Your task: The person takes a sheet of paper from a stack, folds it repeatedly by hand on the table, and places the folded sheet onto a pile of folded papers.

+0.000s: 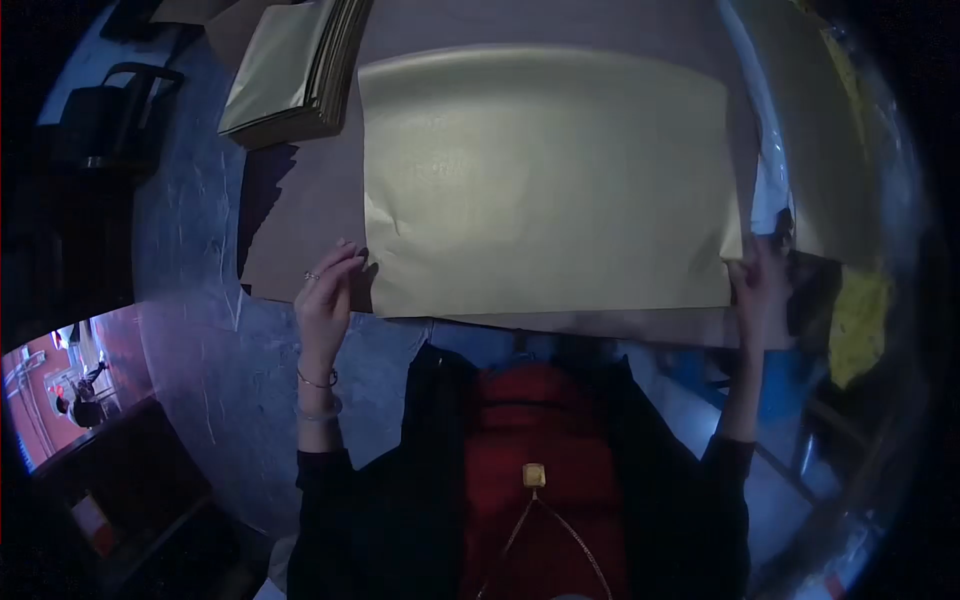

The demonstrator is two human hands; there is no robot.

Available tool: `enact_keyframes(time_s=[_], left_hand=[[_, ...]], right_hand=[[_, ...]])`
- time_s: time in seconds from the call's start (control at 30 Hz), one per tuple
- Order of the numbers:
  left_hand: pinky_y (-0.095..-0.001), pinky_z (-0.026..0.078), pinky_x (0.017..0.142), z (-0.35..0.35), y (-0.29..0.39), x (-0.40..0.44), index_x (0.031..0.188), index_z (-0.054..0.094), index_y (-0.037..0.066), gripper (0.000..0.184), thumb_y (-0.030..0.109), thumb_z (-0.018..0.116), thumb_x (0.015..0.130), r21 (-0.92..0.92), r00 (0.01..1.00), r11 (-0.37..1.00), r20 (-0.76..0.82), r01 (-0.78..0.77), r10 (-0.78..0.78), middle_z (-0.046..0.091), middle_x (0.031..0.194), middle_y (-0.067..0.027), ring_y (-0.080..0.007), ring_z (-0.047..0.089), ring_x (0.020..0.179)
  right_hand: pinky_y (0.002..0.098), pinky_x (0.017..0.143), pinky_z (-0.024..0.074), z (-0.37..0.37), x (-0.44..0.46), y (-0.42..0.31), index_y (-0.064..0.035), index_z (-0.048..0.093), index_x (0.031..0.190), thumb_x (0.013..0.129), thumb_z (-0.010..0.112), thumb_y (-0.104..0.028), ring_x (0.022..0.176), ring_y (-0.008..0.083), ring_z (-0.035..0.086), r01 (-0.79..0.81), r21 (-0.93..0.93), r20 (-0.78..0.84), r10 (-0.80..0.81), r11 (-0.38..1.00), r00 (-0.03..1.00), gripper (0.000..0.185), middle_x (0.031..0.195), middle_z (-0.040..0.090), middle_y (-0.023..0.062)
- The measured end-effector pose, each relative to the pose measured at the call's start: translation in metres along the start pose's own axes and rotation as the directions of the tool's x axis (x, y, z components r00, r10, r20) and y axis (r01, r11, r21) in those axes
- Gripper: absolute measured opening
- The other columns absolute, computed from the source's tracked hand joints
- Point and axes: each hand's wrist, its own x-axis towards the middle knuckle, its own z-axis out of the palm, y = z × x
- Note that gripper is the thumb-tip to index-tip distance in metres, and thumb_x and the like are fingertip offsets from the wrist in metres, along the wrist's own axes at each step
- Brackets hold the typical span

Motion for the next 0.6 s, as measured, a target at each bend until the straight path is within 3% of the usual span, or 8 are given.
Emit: enact_keyframes(time_s=[0.03,0.07,0.13,0.27,0.33,0.5,0.57,0.6], left_hand=[[-0.0342,0.047,0.091,0.003,0.003,0.0,0.099,0.064,0.001,0.024,-0.01,0.054,0.08,0.045,0.999,0.998,-0.003,-0.036,0.036,0.063,0.11,-0.0107,-0.0267,0.057,0.111],[-0.0351,0.047,0.092,0.008,0.006,0.0,0.099,0.064,0.002,0.023,-0.008,0.056,0.08,0.087,0.997,0.993,-0.005,-0.074,0.074,0.063,0.111,-0.01,-0.0273,0.056,0.113],[-0.0362,0.046,0.092,0.012,0.013,0.002,0.099,0.065,0.003,0.022,-0.006,0.058,0.08,0.114,0.993,0.987,0.02,-0.115,0.114,0.063,0.112,-0.0096,-0.0277,0.055,0.114],[-0.039,0.044,0.096,0.025,0.029,0.006,0.102,0.065,0.005,0.024,-0.002,0.062,0.08,0.129,0.975,0.969,0.088,-0.212,0.202,0.061,0.116,-0.0102,-0.0292,0.052,0.118],[-0.0415,0.044,0.096,0.032,0.039,0.011,0.103,0.065,0.005,0.025,0.001,0.065,0.079,0.105,0.964,0.964,0.13,-0.246,0.231,0.06,0.116,-0.0101,-0.0302,0.051,0.119],[-0.0437,0.043,0.096,0.062,0.061,0.009,0.104,0.064,0.008,0.028,0.005,0.067,0.076,0.084,0.947,0.948,0.132,-0.306,0.294,0.06,0.118,-0.0087,-0.0285,0.054,0.116],[-0.0435,0.041,0.098,0.082,0.081,-0.001,0.106,0.063,0.006,0.03,0.005,0.064,0.076,-0.123,0.894,0.907,0.158,-0.403,0.419,0.058,0.118,-0.0106,-0.0287,0.052,0.117],[-0.0425,0.039,0.1,0.089,0.093,-0.006,0.111,0.06,0.006,0.034,0.005,0.063,0.078,-0.139,0.853,0.887,0.242,-0.441,0.462,0.055,0.124,-0.0093,-0.0275,0.049,0.12]], right_hand=[[0.0212,0.068,0.0443,-0.001,0.0,0.004,-0.0071,0.038,0.138,0.087,0.057,-0.002,0.076,0.0071,0.053,0.111,0.008,0.003,-0.111,0.994,0.994,0.054,0.085,0.057,0.0027],[0.0212,0.068,0.0443,-0.002,0.001,0.007,-0.0071,0.038,0.138,0.087,0.057,-0.002,0.076,0.0071,0.053,0.112,0.004,0.003,-0.112,0.994,0.994,0.054,0.085,0.057,0.0027],[0.0209,0.068,0.0445,-0.002,0.001,0.004,-0.0078,0.038,0.138,0.087,0.058,-0.002,0.076,0.0068,0.053,0.031,0.014,0.012,-0.032,0.999,0.999,0.056,0.086,0.058,0.0032],[0.0215,0.069,0.0452,-0.002,0.002,0.005,-0.0073,0.037,0.138,0.087,0.057,-0.002,0.077,0.0073,0.054,0.045,0.078,0.017,-0.046,0.996,0.999,0.056,0.087,0.06,0.004],[0.022,0.071,0.0457,0.001,0.0,-0.006,-0.0061,0.037,0.139,0.087,0.057,-0.002,0.078,0.0077,0.054,-0.066,0.038,-0.003,0.066,0.997,0.998,0.055,0.087,0.06,0.0043],[0.0223,0.072,0.0452,0.002,-0.002,-0.01,-0.0046,0.036,0.138,0.088,0.055,-0.002,0.079,0.0083,0.055,-0.035,0.078,0.01,0.035,0.996,0.999,0.054,0.087,0.059,0.0037],[0.0225,0.073,0.045,0.002,0.0,-0.003,-0.0043,0.036,0.139,0.088,0.055,-0.001,0.079,0.0084,0.055,-0.043,0.097,0.027,0.041,0.994,0.999,0.054,0.087,0.059,0.0037],[0.0227,0.073,0.0447,0.002,0.002,0.004,-0.0044,0.035,0.139,0.088,0.055,-0.001,0.08,0.0086,0.055,-0.003,0.108,0.018,0.001,0.994,1.0,0.055,0.087,0.058,0.0037]])
